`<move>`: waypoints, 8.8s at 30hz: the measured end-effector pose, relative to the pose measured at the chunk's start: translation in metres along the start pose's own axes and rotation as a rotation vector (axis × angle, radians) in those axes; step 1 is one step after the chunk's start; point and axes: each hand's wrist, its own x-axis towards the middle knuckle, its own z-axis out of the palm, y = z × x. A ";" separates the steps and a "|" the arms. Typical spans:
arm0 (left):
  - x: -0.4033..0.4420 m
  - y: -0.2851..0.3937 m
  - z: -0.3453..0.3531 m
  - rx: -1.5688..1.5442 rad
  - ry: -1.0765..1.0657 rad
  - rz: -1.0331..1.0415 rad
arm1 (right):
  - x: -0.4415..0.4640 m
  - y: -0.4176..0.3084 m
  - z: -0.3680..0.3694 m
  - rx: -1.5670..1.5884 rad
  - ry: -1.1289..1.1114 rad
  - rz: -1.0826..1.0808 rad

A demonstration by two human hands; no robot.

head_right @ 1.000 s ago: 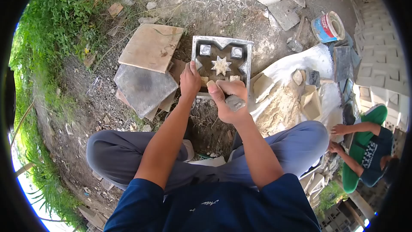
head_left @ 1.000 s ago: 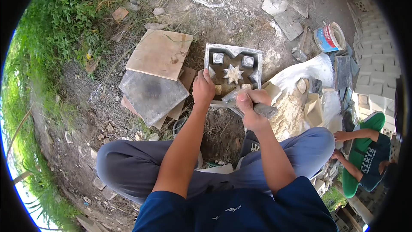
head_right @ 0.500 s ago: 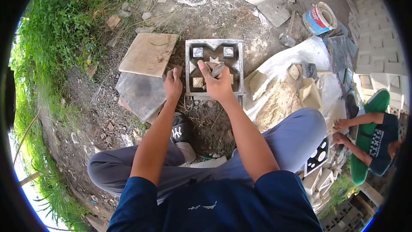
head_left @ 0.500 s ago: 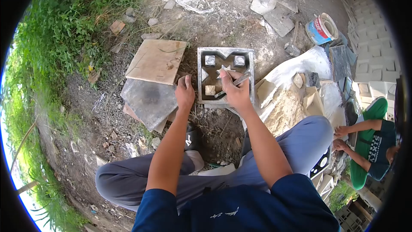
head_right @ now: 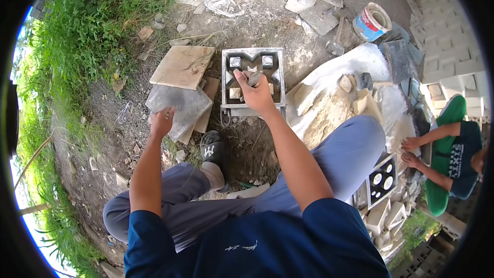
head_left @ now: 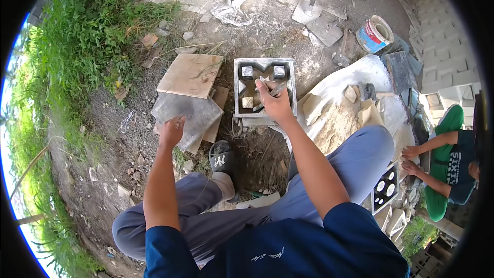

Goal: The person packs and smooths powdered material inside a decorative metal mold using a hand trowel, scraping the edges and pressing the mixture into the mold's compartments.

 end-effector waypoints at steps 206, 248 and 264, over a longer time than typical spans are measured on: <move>0.110 0.177 0.074 -0.075 -0.403 0.121 | 0.017 -0.074 -0.011 0.495 0.110 -0.210; 0.067 0.210 0.128 -0.562 0.216 -0.225 | 0.022 -0.010 0.013 0.380 -0.015 -0.364; 0.062 0.207 0.124 -0.559 0.164 -0.263 | 0.013 -0.040 0.022 0.378 0.065 -0.266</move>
